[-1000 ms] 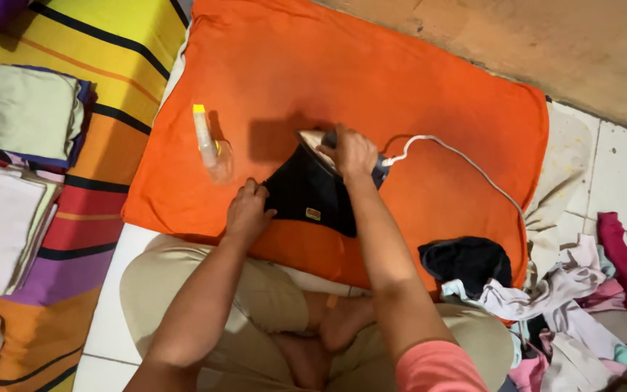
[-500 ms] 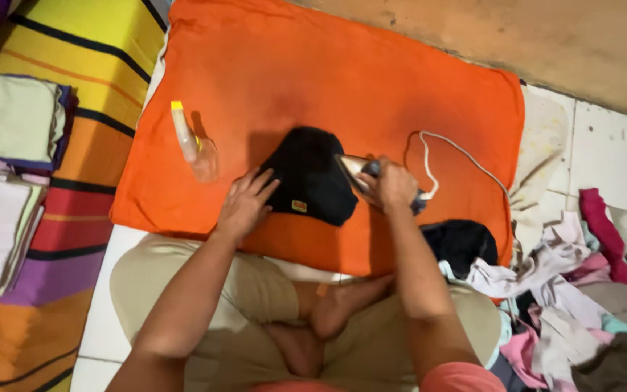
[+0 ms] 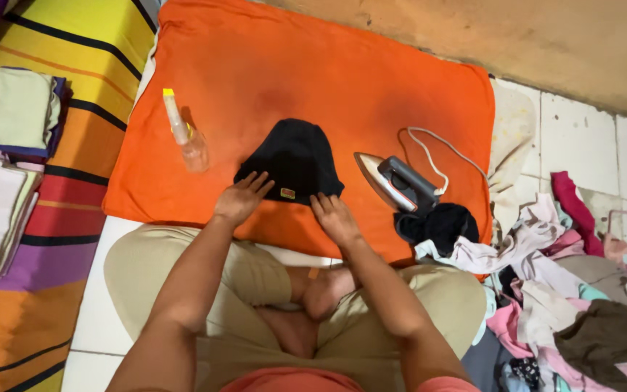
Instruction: The person irons several small garments, including a pink patterned cloth, a blue cloth, a beige cloth, a black cloth, and a brown cloth. They use a spray bottle to moisten the items before ironing them on an orange mat and then place them in a pile.
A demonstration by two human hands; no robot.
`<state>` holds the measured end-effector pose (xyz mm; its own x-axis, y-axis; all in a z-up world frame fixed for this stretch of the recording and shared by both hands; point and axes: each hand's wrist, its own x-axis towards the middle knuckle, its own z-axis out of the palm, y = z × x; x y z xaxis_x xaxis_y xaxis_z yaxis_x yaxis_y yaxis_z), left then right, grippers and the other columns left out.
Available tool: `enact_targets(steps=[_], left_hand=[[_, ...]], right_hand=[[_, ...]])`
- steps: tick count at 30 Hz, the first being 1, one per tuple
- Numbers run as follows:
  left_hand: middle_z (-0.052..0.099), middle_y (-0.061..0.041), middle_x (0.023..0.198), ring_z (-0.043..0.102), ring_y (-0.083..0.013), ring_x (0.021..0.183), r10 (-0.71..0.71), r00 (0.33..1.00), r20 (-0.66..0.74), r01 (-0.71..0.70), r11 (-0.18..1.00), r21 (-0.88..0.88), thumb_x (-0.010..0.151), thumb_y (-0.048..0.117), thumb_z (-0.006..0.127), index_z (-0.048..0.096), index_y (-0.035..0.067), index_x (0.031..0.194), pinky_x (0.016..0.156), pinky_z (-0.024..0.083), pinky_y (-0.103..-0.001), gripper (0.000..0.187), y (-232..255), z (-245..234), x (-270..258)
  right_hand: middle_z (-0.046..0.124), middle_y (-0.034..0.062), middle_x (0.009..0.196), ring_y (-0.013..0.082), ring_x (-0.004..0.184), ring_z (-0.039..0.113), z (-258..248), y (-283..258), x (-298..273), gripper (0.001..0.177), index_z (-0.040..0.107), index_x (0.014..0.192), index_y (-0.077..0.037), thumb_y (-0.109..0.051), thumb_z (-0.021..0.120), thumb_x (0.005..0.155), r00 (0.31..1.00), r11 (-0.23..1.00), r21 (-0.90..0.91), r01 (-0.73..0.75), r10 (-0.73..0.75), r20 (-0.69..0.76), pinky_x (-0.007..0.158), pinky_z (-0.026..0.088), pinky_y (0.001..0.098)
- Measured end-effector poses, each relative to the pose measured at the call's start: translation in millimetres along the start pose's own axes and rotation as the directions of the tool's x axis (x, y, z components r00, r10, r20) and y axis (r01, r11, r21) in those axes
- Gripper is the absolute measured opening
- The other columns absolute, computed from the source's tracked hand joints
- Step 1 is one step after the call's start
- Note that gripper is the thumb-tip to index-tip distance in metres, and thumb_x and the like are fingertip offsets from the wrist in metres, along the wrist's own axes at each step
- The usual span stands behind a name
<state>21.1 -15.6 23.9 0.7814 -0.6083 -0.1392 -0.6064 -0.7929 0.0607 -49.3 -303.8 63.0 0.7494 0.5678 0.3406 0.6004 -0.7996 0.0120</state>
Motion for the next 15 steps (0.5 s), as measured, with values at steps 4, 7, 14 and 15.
enact_targets(steps=[4,7,14,15], left_hand=[[0.032,-0.001,0.165,0.037,-0.025,0.148,-0.003,0.991,0.136,0.011,0.998,-0.061,0.093,0.01,0.045,0.041,0.023,0.154,0.11,0.045,-0.038,0.063,-2,-3,-18],[0.034,-0.002,0.162,0.041,-0.0255,0.143,0.032,0.995,0.092,-0.029,0.999,-0.031,0.085,0.006,0.049,0.041,0.023,0.153,0.107,0.046,-0.038,0.071,-2,-13,-9],[0.071,-0.008,0.126,0.068,-0.0317,0.11,-0.046,0.997,0.065,0.058,0.978,-0.198,0.082,0.003,0.066,0.069,0.016,0.129,0.097,0.053,-0.043,0.049,-3,-38,-11],[0.074,-0.009,0.116,0.069,-0.0331,0.107,-0.091,0.994,0.067,0.107,0.94,-0.325,0.074,0.0,0.069,0.074,0.017,0.12,0.095,0.053,-0.044,0.05,-3,-41,-14]], right_hand=[[0.072,0.0118,0.114,0.027,0.098,0.066,17,6,-12,0.035,0.072,0.119,0.0,-0.008,0.062,0.086,0.995,0.997,0.043,-0.06,0.056,0.088,0.087,0.054,0.0389],[0.074,0.0119,0.108,0.0297,0.094,0.066,19,24,-6,0.025,0.072,0.11,-0.001,-0.009,0.062,0.089,0.988,0.986,0.128,-0.105,0.089,0.127,0.084,0.053,0.0429],[0.073,0.0163,0.088,0.0375,0.088,0.067,-17,21,0,0.021,0.077,0.093,-0.007,-0.002,0.065,0.075,0.945,0.889,0.324,-0.325,0.288,0.159,0.084,0.054,0.0471],[0.073,0.0171,0.088,0.0375,0.085,0.068,-26,20,-4,0.018,0.077,0.088,-0.007,-0.003,0.066,0.074,0.934,0.854,0.379,-0.355,0.305,0.187,0.082,0.055,0.0463]])
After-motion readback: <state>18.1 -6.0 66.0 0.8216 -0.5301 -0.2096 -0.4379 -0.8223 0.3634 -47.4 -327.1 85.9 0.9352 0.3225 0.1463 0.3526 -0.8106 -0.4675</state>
